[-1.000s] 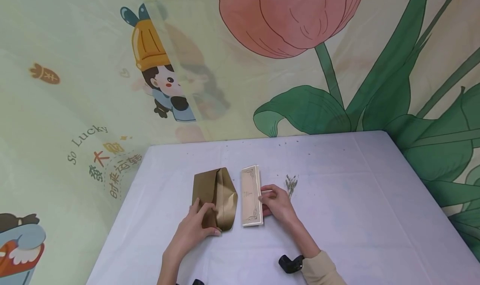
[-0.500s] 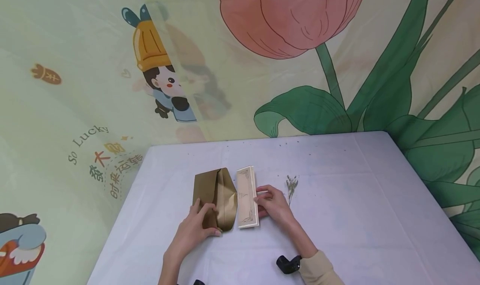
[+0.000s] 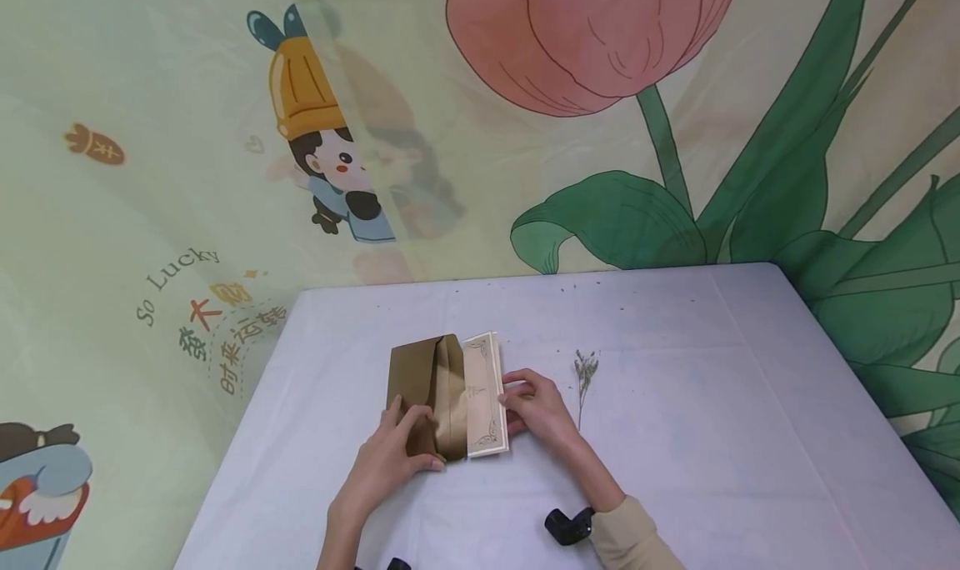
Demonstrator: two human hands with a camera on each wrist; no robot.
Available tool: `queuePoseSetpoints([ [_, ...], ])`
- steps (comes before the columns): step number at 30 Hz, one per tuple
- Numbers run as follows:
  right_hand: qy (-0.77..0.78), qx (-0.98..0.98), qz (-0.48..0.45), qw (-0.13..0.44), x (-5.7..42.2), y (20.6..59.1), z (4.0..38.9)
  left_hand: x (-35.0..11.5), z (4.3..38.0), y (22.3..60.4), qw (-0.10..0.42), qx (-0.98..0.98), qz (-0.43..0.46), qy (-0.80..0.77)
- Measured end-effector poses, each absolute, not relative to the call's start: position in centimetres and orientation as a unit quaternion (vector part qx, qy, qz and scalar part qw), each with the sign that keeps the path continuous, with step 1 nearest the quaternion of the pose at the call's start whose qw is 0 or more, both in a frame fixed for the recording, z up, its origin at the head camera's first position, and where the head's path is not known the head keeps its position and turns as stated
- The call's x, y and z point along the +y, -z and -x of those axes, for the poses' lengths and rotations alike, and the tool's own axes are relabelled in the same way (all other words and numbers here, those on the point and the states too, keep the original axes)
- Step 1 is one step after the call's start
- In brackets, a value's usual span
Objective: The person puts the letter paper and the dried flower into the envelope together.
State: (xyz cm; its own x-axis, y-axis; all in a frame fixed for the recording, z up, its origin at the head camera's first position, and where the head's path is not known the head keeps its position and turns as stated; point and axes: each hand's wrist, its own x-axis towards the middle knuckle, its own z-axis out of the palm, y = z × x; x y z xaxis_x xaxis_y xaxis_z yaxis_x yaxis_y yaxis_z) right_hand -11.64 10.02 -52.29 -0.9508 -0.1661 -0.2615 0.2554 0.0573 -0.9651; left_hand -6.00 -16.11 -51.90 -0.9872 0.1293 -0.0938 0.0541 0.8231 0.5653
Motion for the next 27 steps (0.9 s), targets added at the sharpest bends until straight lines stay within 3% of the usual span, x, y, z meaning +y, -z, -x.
queuePoseSetpoints([
  [27,0.681,0.713,-0.024,0.166,8.3,52.5,12.2,-16.2,6.1,52.0,0.067,0.954,-0.045,-0.29],
])
